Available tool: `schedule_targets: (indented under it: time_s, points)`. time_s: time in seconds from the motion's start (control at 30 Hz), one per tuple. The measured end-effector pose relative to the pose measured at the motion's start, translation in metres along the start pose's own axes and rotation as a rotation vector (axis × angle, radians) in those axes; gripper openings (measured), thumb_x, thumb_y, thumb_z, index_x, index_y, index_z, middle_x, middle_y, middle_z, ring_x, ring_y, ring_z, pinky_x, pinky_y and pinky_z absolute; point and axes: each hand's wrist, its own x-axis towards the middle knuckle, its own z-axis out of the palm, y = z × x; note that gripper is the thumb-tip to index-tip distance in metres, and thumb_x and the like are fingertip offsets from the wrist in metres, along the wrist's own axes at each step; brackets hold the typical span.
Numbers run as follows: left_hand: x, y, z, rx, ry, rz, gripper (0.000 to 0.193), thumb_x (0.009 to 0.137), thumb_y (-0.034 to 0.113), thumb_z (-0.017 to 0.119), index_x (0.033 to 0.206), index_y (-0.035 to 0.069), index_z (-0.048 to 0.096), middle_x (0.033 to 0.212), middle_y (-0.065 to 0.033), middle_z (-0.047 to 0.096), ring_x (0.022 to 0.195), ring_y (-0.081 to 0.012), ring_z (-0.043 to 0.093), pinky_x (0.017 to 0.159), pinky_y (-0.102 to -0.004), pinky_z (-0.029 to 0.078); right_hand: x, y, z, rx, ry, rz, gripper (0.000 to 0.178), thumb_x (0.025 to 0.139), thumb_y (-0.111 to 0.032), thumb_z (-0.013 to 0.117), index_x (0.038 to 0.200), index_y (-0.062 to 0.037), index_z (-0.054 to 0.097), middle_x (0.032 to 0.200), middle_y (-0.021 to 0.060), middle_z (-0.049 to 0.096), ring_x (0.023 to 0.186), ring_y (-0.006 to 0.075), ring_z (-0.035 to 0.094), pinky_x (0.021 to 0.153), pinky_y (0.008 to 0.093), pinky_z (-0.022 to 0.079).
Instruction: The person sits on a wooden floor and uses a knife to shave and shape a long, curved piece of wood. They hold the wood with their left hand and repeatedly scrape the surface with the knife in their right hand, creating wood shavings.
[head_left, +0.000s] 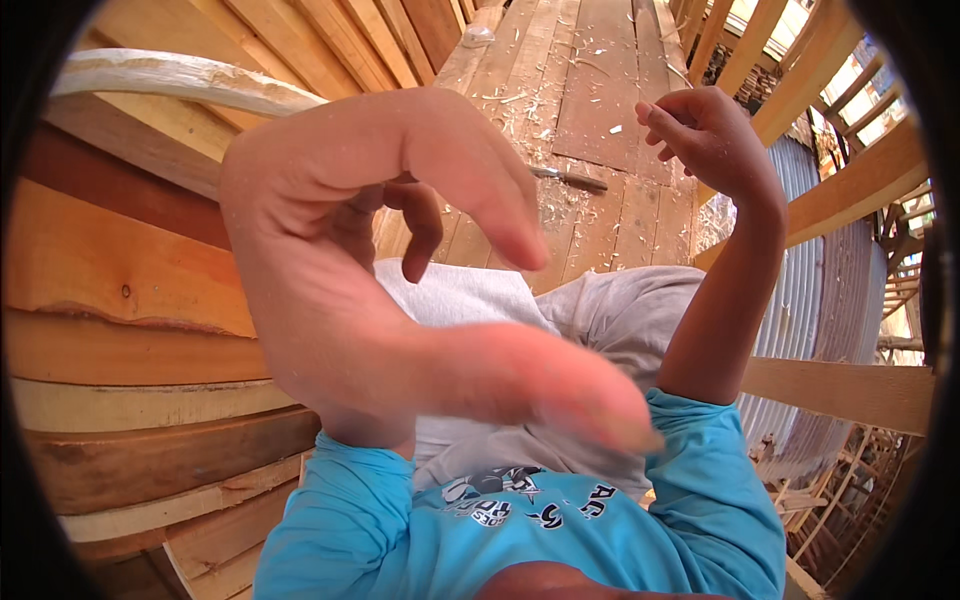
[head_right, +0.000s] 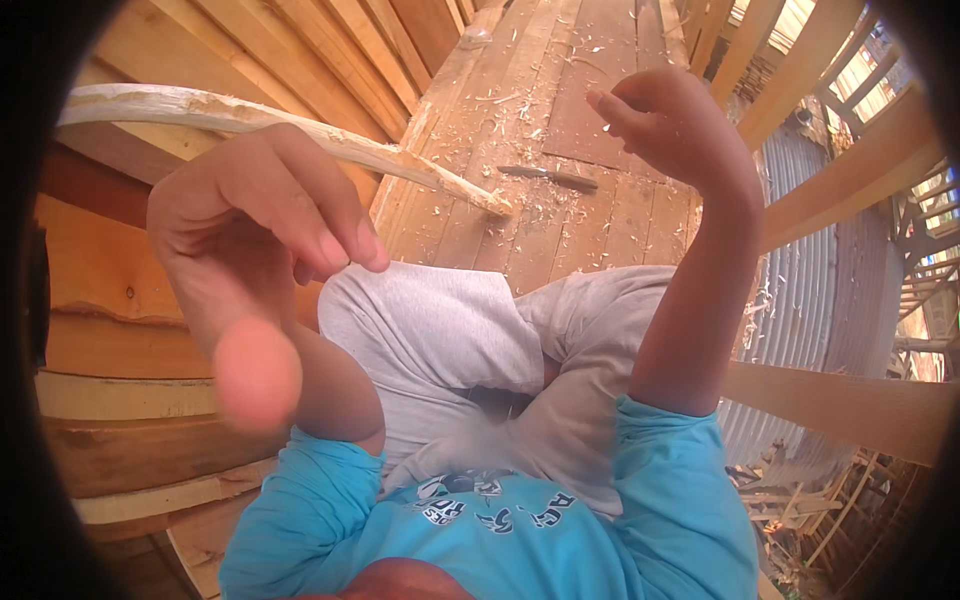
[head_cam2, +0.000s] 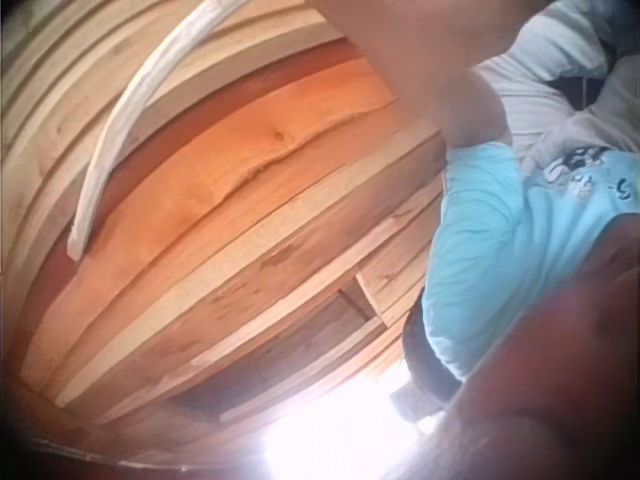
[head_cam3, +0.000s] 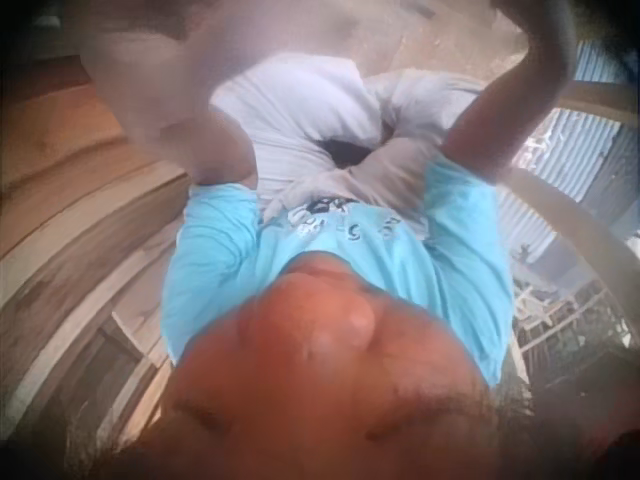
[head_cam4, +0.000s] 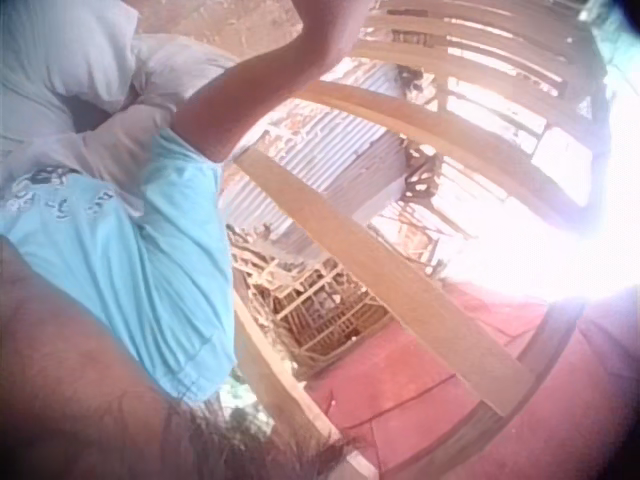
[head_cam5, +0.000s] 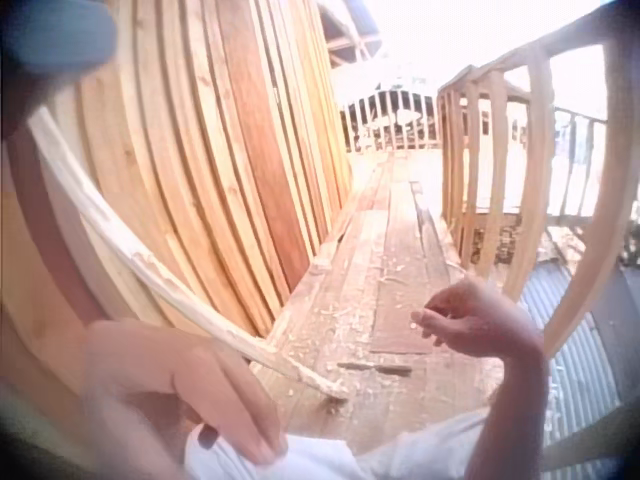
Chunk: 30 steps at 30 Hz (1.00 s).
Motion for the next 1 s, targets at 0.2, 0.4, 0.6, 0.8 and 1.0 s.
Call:
schedule_targets:
  time_s: [0.2, 0.4, 0.6, 0.8, 1.0]
  points:
    - [0.025, -0.024, 0.052, -0.556, -0.004, 0.151, 0.042, 0.071, 0.037, 0.087, 0.075, 0.002, 0.063, 0.08, -0.0127, 0.061, 0.069, -0.0176, 0.066, 0.067, -0.0254, 0.059, 0.001, 0.04, 0.024, -0.13, -0.241, 0.255, 0.042, 0.092, -0.034, 0.061, 0.079, 0.0045, 0.07, 0.058, 0.0073, 0.062, 0.054, 0.0161, 0.062, 0.051, 0.0309, 0.049]
    - [0.036, -0.041, 0.078, -0.777, -0.043, 0.16, 0.037, 0.073, 0.033, 0.085, 0.076, 0.002, 0.064, 0.078, -0.0103, 0.063, 0.069, -0.0162, 0.065, 0.065, -0.0258, 0.056, 0.017, 0.103, 0.061, -0.197, -0.413, 0.381, 0.039, 0.093, -0.034, 0.06, 0.094, 0.0037, 0.071, 0.07, 0.0123, 0.068, 0.059, 0.0199, 0.067, 0.052, 0.0323, 0.054]
    - [0.033, -0.023, 0.073, -0.617, 0.072, -0.049, 0.034, 0.073, 0.031, 0.083, 0.076, 0.003, 0.066, 0.076, -0.0073, 0.064, 0.069, -0.0142, 0.064, 0.061, -0.0254, 0.052, 0.019, 0.105, 0.069, -0.166, -0.442, 0.467, 0.038, 0.091, -0.034, 0.063, 0.093, 0.0026, 0.071, 0.071, 0.0126, 0.069, 0.062, 0.0208, 0.067, 0.053, 0.0346, 0.054]
    - [0.035, -0.079, 0.059, 0.071, -0.258, -0.293, 0.024, 0.082, 0.027, 0.075, 0.084, 0.004, 0.069, 0.076, -0.0042, 0.069, 0.073, -0.0143, 0.066, 0.062, -0.0277, 0.051, 0.036, 0.143, 0.122, -0.192, -0.48, 0.478, 0.036, 0.089, -0.034, 0.064, 0.094, 0.0005, 0.072, 0.072, 0.0133, 0.069, 0.063, 0.0239, 0.068, 0.058, 0.037, 0.055]
    - [-0.015, -0.198, 0.036, 0.153, -0.534, -0.67, 0.02, 0.09, 0.018, 0.065, 0.099, 0.001, 0.067, 0.087, -0.0108, 0.069, 0.08, -0.0169, 0.066, 0.071, -0.0317, 0.054, 0.049, 0.162, 0.195, -0.372, -0.483, 0.273, 0.037, 0.082, -0.017, 0.059, 0.115, -0.0009, 0.065, 0.112, 0.0229, 0.067, 0.105, 0.0359, 0.065, 0.088, 0.0449, 0.052]
